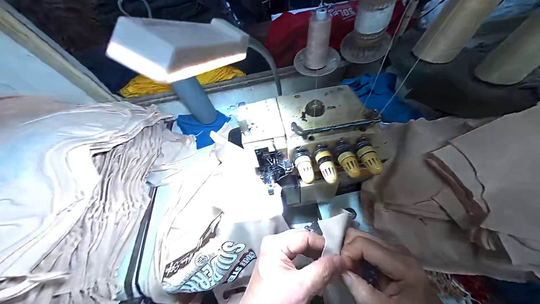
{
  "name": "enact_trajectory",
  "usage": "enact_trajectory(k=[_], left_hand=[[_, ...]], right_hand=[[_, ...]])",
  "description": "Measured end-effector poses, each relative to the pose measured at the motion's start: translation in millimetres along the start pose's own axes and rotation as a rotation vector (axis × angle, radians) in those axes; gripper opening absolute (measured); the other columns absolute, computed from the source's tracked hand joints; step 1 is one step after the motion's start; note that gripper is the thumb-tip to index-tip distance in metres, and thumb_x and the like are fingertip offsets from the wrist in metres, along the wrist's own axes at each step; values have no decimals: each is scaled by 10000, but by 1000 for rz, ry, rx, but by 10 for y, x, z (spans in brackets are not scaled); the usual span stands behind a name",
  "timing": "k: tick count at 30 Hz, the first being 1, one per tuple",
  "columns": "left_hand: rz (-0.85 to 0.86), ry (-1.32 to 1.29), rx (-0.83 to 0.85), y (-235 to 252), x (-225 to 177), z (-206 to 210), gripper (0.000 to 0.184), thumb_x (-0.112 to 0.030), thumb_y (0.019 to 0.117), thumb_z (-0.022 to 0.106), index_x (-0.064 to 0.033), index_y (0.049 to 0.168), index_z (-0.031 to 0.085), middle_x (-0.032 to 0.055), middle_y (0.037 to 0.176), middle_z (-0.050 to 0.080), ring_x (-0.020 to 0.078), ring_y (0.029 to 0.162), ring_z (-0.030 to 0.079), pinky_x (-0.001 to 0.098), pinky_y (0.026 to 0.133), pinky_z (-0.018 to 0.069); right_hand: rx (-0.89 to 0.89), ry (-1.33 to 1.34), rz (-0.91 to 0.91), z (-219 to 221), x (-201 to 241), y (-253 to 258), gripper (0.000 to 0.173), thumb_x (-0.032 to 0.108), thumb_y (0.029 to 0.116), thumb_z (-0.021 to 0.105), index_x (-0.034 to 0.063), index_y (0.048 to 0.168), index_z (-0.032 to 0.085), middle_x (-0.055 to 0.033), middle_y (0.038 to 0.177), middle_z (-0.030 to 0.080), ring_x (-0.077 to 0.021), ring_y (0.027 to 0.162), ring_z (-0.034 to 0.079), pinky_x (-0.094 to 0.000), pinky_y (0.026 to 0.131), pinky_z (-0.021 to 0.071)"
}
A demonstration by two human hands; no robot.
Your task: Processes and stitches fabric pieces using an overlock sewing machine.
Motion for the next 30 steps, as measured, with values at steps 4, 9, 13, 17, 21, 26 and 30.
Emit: enact_trajectory(k=[4,9,13,17,21,26,30], left_hand=[[31,47,-84,-146,-4,-102,49,-45,886,733,-6,857,745,-3,850,736,-2,825,686,181,780,573],[101,130,-70,-314,-17,-212,113,-35,831,782,25,822,686,31,824,702,0,808,655,170,774,544],[63,-28,-42,-426,27,-416,134,-125,831,821,-82,821,696,-67,834,684,-29,802,638,156,742,540],[-28,-64,-296,-529,41,-821,82,-153,833,814,-161,805,738,-52,745,710,14,678,674,187,649,581],[-117,-53,-673,-623,-63,-1255,134,39,935,632,-54,909,725,24,767,728,67,659,682,221,641,593],[28,-9,-872,-797,-182,-1515,191,-38,1043,499,-110,1023,674,-61,834,728,22,709,695,201,658,605],[216,279,-816,-1037,-598,-1480,247,-1,1012,451,-159,1010,640,-155,820,691,-40,758,664,154,708,577]], right_hand=[[25,87,22,181,29,14,129,75,933,656,-36,875,626,-98,810,607,-41,772,597,-134,684,500],[-13,361,200,441,42,19,254,277,1033,597,72,925,703,87,832,684,69,749,628,-146,670,548],[-23,395,177,586,114,49,188,156,1016,598,52,900,703,66,816,661,41,747,635,-156,668,561],[3,190,-52,632,63,-40,204,140,1014,600,1,876,656,-47,850,669,-4,845,639,-149,761,538],[260,-223,-188,701,-524,-435,256,183,983,596,55,762,619,-77,705,578,-171,680,602,-280,607,511],[807,-484,244,715,-880,-887,227,150,977,615,-30,871,704,-221,868,706,-406,838,722,-591,722,573],[968,-391,386,650,-763,-671,363,279,1034,591,-58,968,706,-251,950,702,-432,933,699,-625,816,532]])
Point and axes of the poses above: each hand's wrist, its own y-axis towards the middle knuckle, its own z-axis out of the palm, x = y × z, the point moved 1 cm from there along y, towards the middle knuckle
